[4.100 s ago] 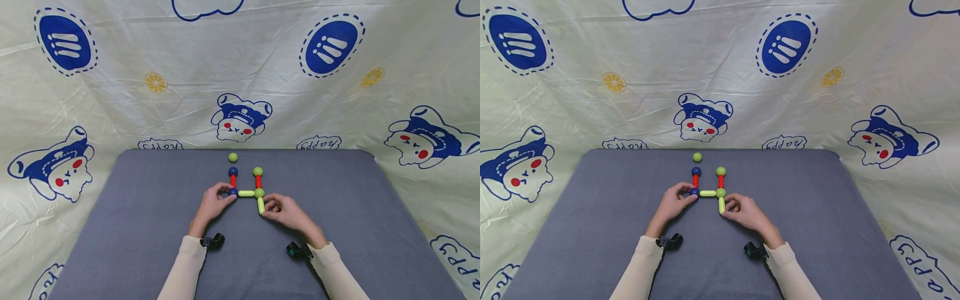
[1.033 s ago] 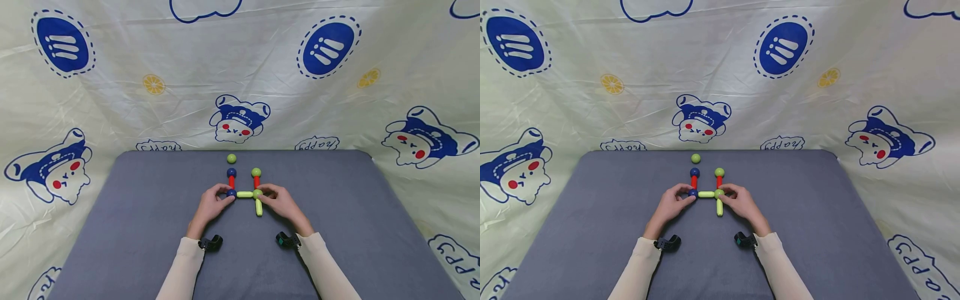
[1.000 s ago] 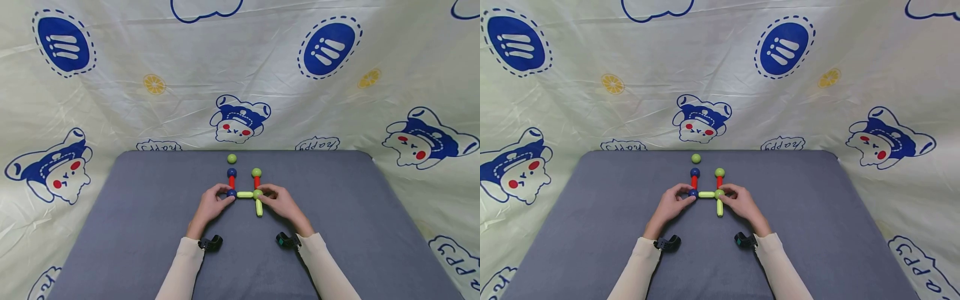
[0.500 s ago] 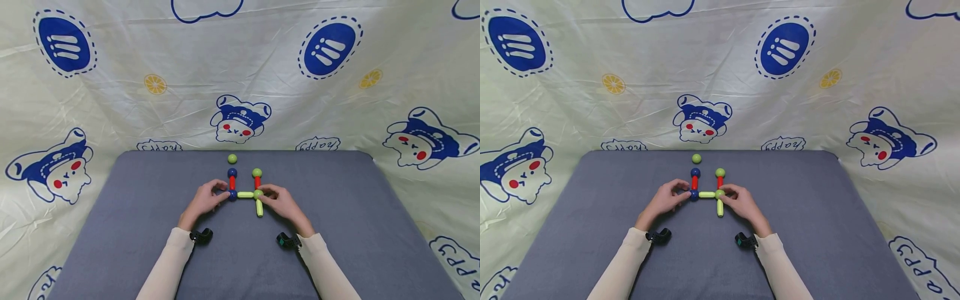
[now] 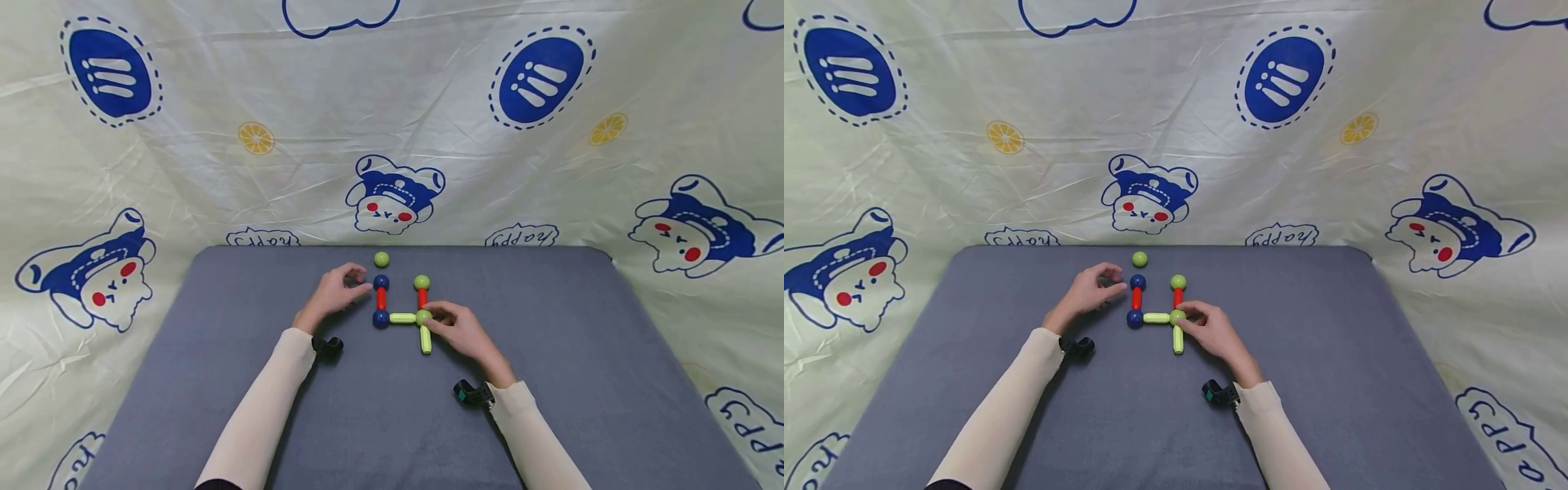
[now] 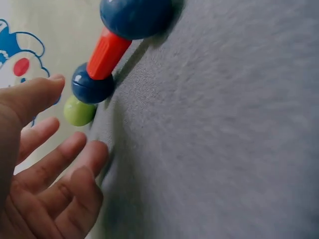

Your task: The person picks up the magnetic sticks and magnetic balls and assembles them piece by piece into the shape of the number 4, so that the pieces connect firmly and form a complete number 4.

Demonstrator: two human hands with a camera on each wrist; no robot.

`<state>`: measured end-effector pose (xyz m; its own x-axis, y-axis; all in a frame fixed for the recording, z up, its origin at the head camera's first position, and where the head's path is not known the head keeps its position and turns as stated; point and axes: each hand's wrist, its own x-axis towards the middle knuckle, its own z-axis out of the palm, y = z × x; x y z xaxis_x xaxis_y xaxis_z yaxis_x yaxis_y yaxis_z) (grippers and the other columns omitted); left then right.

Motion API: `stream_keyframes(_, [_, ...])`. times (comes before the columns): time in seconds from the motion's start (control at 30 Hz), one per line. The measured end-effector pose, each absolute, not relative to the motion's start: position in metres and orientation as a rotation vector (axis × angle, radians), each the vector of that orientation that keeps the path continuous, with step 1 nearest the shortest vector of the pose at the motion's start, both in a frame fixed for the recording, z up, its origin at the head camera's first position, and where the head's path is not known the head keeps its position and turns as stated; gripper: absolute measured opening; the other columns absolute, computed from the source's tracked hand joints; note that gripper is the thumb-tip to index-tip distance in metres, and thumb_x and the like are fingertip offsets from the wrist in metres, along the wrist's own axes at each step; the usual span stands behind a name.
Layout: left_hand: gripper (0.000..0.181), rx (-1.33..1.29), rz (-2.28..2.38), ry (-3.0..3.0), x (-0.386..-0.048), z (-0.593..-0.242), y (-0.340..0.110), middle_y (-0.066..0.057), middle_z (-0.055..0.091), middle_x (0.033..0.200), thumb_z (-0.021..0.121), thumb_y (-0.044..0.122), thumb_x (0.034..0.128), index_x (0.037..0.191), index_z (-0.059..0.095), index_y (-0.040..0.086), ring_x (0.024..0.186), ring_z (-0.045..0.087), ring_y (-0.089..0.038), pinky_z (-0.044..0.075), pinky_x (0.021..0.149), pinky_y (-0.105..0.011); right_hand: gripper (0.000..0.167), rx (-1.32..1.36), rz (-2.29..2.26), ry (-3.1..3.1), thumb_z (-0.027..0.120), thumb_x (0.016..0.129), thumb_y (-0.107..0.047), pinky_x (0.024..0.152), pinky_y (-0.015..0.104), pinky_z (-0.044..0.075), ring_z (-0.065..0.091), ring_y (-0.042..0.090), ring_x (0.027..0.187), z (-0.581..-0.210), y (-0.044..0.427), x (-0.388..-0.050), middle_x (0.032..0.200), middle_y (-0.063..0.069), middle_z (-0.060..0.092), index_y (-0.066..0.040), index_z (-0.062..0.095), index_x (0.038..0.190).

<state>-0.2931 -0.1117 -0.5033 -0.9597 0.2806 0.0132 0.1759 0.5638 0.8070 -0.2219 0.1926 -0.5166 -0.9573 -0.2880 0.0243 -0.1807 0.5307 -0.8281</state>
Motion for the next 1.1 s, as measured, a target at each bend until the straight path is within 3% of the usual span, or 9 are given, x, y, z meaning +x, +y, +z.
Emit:
stream_keyframes(0.27, [0.041,0.350,1.327,2.730,-0.321,-0.505,-0.098,-0.013,0.070,0.121,0.072,0.029,0.0979,0.132,0.062,0.008,0.055,0.055,-0.016,0.050,0.050,-0.028,0.033,-0.401,-1.412,2.644,0.073,0.098,-0.027,0.076,0.030,0.051,0.064,0.015,0.083,-0.515,0.193,-0.221,0.121,0.013,0.072,-0.013,0.071,0.127])
stream_keyframes(0.67, [0.041,0.275,1.243,2.757,-0.346,-0.504,-0.087,-0.011,0.069,0.116,0.073,0.030,0.0968,0.131,0.062,0.011,0.062,0.058,-0.019,0.051,0.051,-0.028,0.033,-0.413,-1.427,2.634,0.072,0.098,-0.028,0.078,0.031,0.052,0.065,0.015,0.086,-0.517,0.193,-0.219,0.123,0.012,0.072,-0.013,0.070,0.128])
stream_keyframes(0.77, [0.043,0.292,1.193,2.774,-0.348,-0.503,-0.084,-0.011,0.068,0.116,0.073,0.032,0.0969,0.133,0.062,0.012,0.070,0.062,-0.022,0.054,0.060,-0.031,0.033,-0.413,-1.435,2.637,0.073,0.098,-0.027,0.078,0.031,0.052,0.065,0.015,0.085,-0.518,0.193,-0.219,0.122,0.012,0.072,-0.013,0.071,0.127])
stream_keyframes(1.0, [0.041,0.349,1.022,2.855,-0.350,-0.498,-0.079,-0.011,0.068,0.124,0.071,0.035,0.0978,0.134,0.065,0.016,0.111,0.062,-0.027,0.051,0.098,-0.045,0.033,-0.405,-1.436,2.634,0.073,0.098,-0.027,0.078,0.031,0.052,0.064,0.015,0.085,-0.518,0.193,-0.219,0.122,0.012,0.072,-0.013,0.071,0.128])
stream_keyframes(1.1, [0.040,0.371,0.999,2.873,-0.350,-0.497,-0.079,-0.011,0.067,0.128,0.071,0.034,0.0978,0.133,0.067,0.015,0.119,0.061,-0.028,0.048,0.104,-0.047,0.033,-0.407,-1.434,2.633,0.073,0.098,-0.027,0.078,0.032,0.052,0.064,0.016,0.084,-0.517,0.193,-0.219,0.122,0.012,0.072,-0.014,0.070,0.128])
